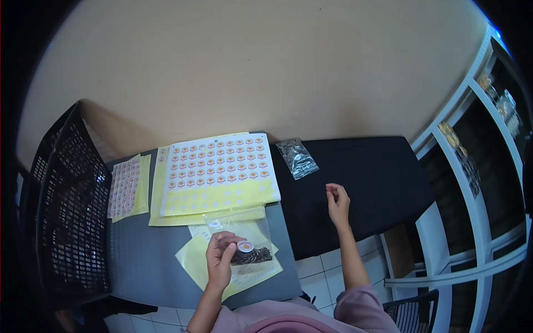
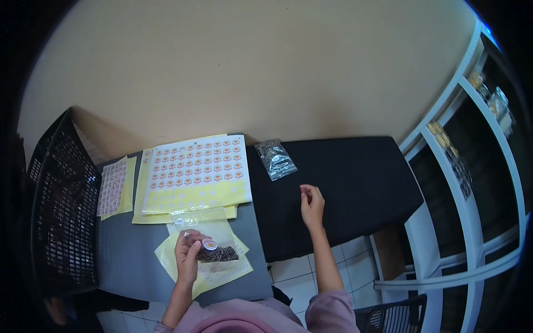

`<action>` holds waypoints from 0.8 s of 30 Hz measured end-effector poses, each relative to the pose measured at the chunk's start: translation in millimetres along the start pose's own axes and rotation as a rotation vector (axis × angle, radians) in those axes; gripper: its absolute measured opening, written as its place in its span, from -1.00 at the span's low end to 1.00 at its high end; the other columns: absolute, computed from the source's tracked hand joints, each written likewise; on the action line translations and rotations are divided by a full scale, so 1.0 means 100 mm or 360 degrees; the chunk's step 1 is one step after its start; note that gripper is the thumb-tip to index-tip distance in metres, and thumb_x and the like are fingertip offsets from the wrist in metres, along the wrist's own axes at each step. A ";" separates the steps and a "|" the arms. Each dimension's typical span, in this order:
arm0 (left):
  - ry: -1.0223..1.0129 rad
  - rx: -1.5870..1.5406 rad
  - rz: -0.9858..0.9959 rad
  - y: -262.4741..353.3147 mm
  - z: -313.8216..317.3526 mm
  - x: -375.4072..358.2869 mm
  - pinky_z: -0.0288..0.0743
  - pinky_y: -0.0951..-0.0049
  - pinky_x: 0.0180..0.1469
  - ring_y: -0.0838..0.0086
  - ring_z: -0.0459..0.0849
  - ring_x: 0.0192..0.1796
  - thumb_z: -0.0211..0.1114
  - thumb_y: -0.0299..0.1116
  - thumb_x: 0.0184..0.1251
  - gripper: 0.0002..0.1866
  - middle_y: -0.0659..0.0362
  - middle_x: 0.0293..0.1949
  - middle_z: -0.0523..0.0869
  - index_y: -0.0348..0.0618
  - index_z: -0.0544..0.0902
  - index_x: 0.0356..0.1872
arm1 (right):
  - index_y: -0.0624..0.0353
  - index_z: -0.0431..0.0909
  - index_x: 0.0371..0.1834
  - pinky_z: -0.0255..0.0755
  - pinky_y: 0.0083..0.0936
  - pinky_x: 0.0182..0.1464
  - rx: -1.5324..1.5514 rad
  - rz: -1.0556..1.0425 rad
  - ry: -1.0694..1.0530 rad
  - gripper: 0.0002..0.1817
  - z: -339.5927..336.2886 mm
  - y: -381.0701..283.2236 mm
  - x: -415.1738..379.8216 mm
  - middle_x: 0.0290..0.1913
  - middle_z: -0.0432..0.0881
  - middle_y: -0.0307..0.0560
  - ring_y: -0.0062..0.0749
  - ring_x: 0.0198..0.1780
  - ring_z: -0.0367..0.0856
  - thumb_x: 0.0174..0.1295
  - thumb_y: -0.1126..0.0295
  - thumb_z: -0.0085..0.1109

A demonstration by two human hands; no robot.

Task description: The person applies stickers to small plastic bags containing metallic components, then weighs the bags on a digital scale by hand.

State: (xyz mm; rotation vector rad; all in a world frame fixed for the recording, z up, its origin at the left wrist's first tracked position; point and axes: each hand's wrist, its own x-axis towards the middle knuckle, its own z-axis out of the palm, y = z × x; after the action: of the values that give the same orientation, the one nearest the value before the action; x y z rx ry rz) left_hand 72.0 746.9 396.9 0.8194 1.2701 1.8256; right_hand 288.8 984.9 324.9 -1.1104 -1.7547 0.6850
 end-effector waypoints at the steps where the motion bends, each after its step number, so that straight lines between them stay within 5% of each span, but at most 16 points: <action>1: 0.0012 -0.0013 0.0018 0.01 0.08 0.02 0.43 0.50 -0.15 0.46 0.58 -0.24 0.04 -0.53 0.18 -0.84 0.05 -0.35 0.59 -0.24 0.37 -0.21 | 0.25 0.47 -0.24 0.40 -0.62 -0.25 0.0007 -0.0015 -0.0028 -0.85 0.02 0.14 0.23 -0.34 0.50 -0.07 -0.39 -0.29 0.55 0.09 0.55 0.02; 5: 0.0004 0.0137 0.0054 -0.06 0.32 0.18 0.42 0.48 -0.13 0.45 0.58 -0.23 0.03 -0.56 0.18 -0.88 0.07 -0.33 0.59 -0.26 0.41 -0.25 | 0.29 0.43 -0.21 0.41 -0.46 -0.18 -0.0223 0.0040 -0.0181 -0.74 0.38 0.65 0.94 -0.25 0.49 0.02 -0.24 -0.24 0.53 0.06 0.39 0.13; 7: -0.0055 0.0054 0.0021 -0.16 0.39 0.26 0.33 0.53 -0.04 0.52 0.50 -0.11 0.04 -0.54 0.22 -0.84 0.10 -0.18 0.58 -0.29 0.45 -0.18 | 0.33 0.35 -0.07 0.35 -0.35 -0.04 -0.0274 0.0185 -0.0411 -0.47 0.60 0.79 1.20 -0.16 0.47 0.11 -0.15 -0.07 0.46 -0.04 0.20 0.24; 9: -0.0127 0.0162 0.0059 -0.18 0.55 0.40 0.32 0.55 -0.04 0.53 0.51 -0.12 0.04 -0.54 0.22 -0.79 0.12 -0.18 0.58 -0.28 0.44 -0.11 | 0.31 0.23 0.10 0.31 -0.34 0.04 -0.0659 0.0061 -0.0561 -0.27 0.74 0.63 1.26 -0.10 0.45 0.13 -0.13 0.03 0.39 -0.11 0.16 0.30; 11: -0.0058 0.0150 -0.0044 -0.14 0.69 0.57 0.34 0.53 -0.06 0.55 0.50 -0.15 0.04 -0.54 0.21 -0.88 0.17 -0.23 0.56 -0.23 0.42 -0.23 | 0.30 0.05 0.23 0.23 -0.32 0.11 -0.0800 0.0291 -0.0721 -0.07 0.85 0.53 1.31 -0.07 0.44 0.13 -0.12 0.11 0.30 -0.19 0.13 0.36; 13: -0.0067 0.0286 0.0007 -0.15 0.75 0.79 0.33 0.54 -0.05 0.55 0.51 -0.16 0.03 -0.53 0.22 -0.90 0.17 -0.25 0.56 -0.23 0.42 -0.25 | 0.33 -0.03 0.26 0.33 -0.38 0.03 -0.0821 0.0365 -0.0789 -0.01 0.84 0.50 1.37 -0.13 0.45 0.11 -0.16 0.00 0.42 -0.20 0.19 0.37; 15: -0.0093 0.0266 0.0102 -0.13 0.88 1.08 0.32 0.54 -0.03 0.53 0.51 -0.14 0.01 -0.52 0.23 -0.92 0.15 -0.25 0.56 -0.23 0.41 -0.27 | 0.39 -0.08 0.26 0.42 -0.48 -0.11 -0.0221 0.0411 -0.0960 0.00 0.72 0.50 1.38 -0.20 0.45 0.10 -0.24 -0.19 0.53 -0.20 0.29 0.37; 16: -0.0142 0.0333 0.0197 -0.18 0.90 1.25 0.32 0.53 -0.02 0.51 0.52 -0.12 0.01 -0.52 0.23 -0.92 0.14 -0.25 0.57 -0.24 0.40 -0.27 | 0.30 -0.18 0.31 0.48 -0.54 -0.35 0.0020 0.0397 -0.0901 0.02 0.73 0.63 1.34 -0.27 0.46 0.08 -0.36 -0.41 0.56 -0.18 0.43 0.35; 19: -0.0229 0.0487 0.0295 -0.35 1.04 1.78 0.32 0.51 0.01 0.48 0.52 -0.08 0.00 -0.51 0.25 -0.91 0.12 -0.24 0.58 -0.26 0.40 -0.26 | 0.14 -0.25 0.34 0.47 -0.56 -0.48 0.0499 0.0790 -0.0894 0.05 0.50 0.47 1.19 -0.13 0.41 0.13 -0.41 -0.47 0.56 -0.17 0.53 0.33; 24: -0.0248 0.0617 0.0203 -0.94 1.26 2.67 0.33 0.55 -0.04 0.51 0.52 -0.14 -0.01 -0.52 0.24 -0.89 0.13 -0.24 0.57 -0.27 0.41 -0.23 | 0.06 -0.17 0.33 0.48 -0.62 -0.46 0.1053 0.0692 -0.0358 -0.03 0.31 0.33 0.98 0.19 0.12 0.21 -0.42 -0.42 0.58 -0.12 0.60 0.27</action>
State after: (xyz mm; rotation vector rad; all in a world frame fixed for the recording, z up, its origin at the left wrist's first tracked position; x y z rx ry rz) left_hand 61.1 1055.2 367.8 1.2528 1.5206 1.5941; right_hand 256.4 1088.4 324.2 -0.9627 -1.2949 1.5737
